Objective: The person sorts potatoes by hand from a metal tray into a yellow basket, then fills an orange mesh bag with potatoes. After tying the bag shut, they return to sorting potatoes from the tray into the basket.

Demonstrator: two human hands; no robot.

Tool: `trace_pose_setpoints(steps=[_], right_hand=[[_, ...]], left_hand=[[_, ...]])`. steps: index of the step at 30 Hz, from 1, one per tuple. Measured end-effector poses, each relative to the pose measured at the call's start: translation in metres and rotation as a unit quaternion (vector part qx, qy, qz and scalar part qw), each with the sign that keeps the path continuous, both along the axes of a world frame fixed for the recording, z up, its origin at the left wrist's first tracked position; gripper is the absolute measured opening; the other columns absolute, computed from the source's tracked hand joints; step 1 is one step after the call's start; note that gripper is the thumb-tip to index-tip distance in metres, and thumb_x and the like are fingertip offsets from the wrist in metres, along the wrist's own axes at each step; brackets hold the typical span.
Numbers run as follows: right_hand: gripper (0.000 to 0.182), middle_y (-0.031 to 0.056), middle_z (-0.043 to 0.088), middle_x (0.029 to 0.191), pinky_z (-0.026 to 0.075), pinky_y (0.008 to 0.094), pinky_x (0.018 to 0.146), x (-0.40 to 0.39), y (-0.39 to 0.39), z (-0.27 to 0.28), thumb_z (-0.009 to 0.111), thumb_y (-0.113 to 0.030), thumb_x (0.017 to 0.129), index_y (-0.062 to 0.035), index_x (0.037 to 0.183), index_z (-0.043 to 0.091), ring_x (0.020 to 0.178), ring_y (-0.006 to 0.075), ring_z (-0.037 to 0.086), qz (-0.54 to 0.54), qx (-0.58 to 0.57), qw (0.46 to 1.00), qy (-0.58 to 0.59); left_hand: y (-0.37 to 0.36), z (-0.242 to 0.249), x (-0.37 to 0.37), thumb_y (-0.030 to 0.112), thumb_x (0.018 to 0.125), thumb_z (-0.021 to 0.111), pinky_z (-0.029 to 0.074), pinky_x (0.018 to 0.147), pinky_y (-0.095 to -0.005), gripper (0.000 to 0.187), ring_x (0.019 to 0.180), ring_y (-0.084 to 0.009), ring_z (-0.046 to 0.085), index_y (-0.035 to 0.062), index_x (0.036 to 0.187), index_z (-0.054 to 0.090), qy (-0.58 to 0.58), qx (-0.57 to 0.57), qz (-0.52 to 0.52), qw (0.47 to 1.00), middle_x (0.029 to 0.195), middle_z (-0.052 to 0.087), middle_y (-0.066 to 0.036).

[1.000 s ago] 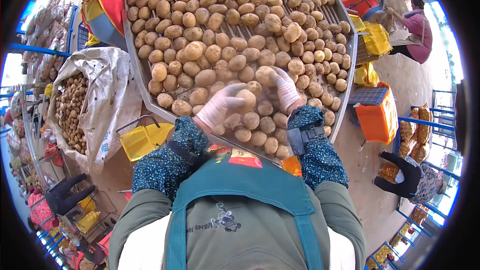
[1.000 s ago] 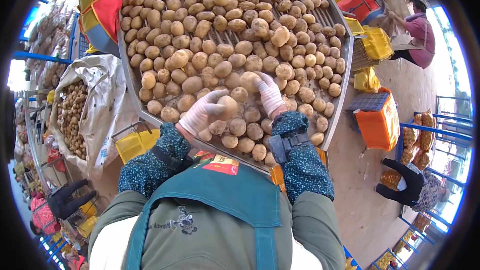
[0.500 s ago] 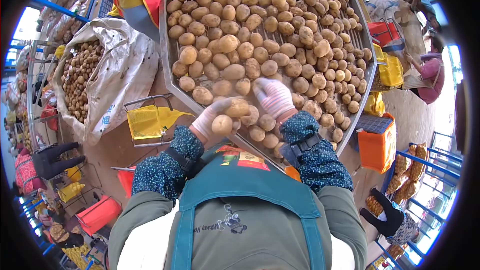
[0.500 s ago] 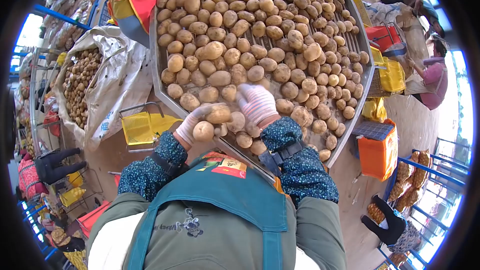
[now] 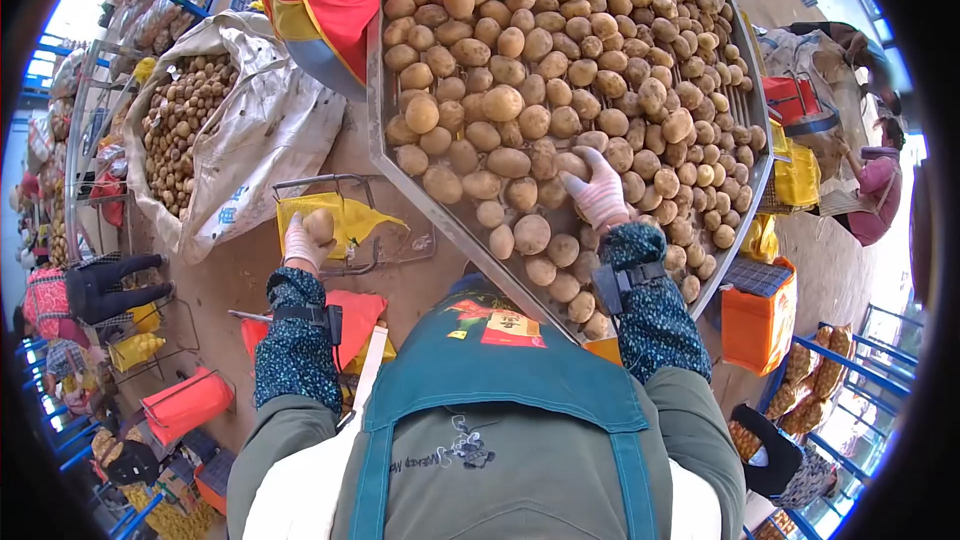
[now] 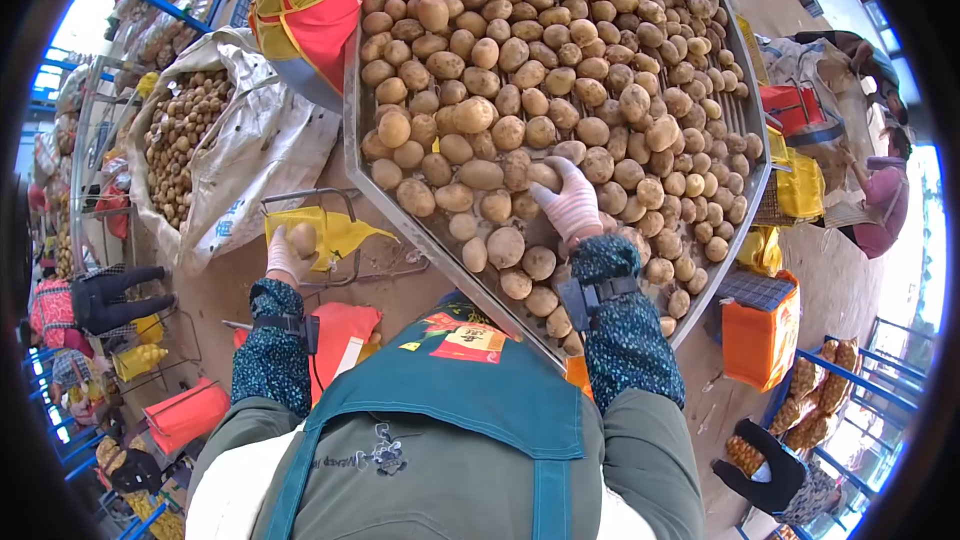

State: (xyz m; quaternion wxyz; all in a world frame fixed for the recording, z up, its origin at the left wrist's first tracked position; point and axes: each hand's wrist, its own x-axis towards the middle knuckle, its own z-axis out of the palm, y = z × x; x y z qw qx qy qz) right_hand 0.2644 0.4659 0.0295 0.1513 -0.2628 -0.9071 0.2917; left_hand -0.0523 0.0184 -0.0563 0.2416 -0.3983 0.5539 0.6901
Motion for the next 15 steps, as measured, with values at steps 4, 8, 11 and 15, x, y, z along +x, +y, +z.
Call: trace_pose_setpoints(steps=[4,8,11,15], right_hand=[[0.045,0.0094,0.071,0.101,0.054,0.0392,0.066,0.049,-0.025,-0.019,0.065,-0.043,0.091,-0.0076,0.119,0.065,0.086,0.0257,0.067,-0.203,-0.724,0.635,0.177],[0.048,0.0096,0.071,0.099,0.057,0.0418,0.070,0.066,-0.060,0.002,0.063,-0.049,0.094,-0.0059,0.115,0.065,0.085,0.0293,0.068,-0.301,-0.774,0.497,0.251],[0.045,0.0110,0.070,0.096,0.057,0.0463,0.079,0.081,-0.071,-0.032,0.066,-0.049,0.093,-0.0060,0.108,0.065,0.091,0.0318,0.068,-0.324,-0.759,0.493,0.275],[0.041,0.0109,0.068,0.096,0.055,0.0490,0.084,0.093,-0.068,-0.036,0.066,-0.048,0.093,-0.0088,0.105,0.065,0.094,0.0339,0.065,-0.347,-0.744,0.481,0.308]], left_hand=[[0.063,0.023,0.018,0.031,0.091,0.069,0.044,0.105,-0.0405,0.059,0.120,-0.0374,0.060,-0.0031,0.137,0.054,0.378,-0.425,-0.343,0.748,0.135,0.061,-0.022],[0.206,0.113,0.071,0.026,0.087,0.074,0.050,0.096,-0.0447,0.047,0.115,-0.0387,0.062,0.0029,0.127,0.063,0.598,-0.171,-0.496,0.605,0.120,0.064,-0.025],[0.280,0.134,0.094,0.027,0.086,0.075,0.051,0.094,-0.0473,0.055,0.111,-0.0421,0.061,0.0048,0.134,0.057,0.653,-0.230,-0.564,0.451,0.122,0.062,-0.025],[0.322,0.101,0.092,0.027,0.088,0.075,0.051,0.095,-0.0467,0.062,0.113,-0.0403,0.060,0.0069,0.141,0.051,0.598,-0.281,-0.647,0.381,0.123,0.059,-0.024]])
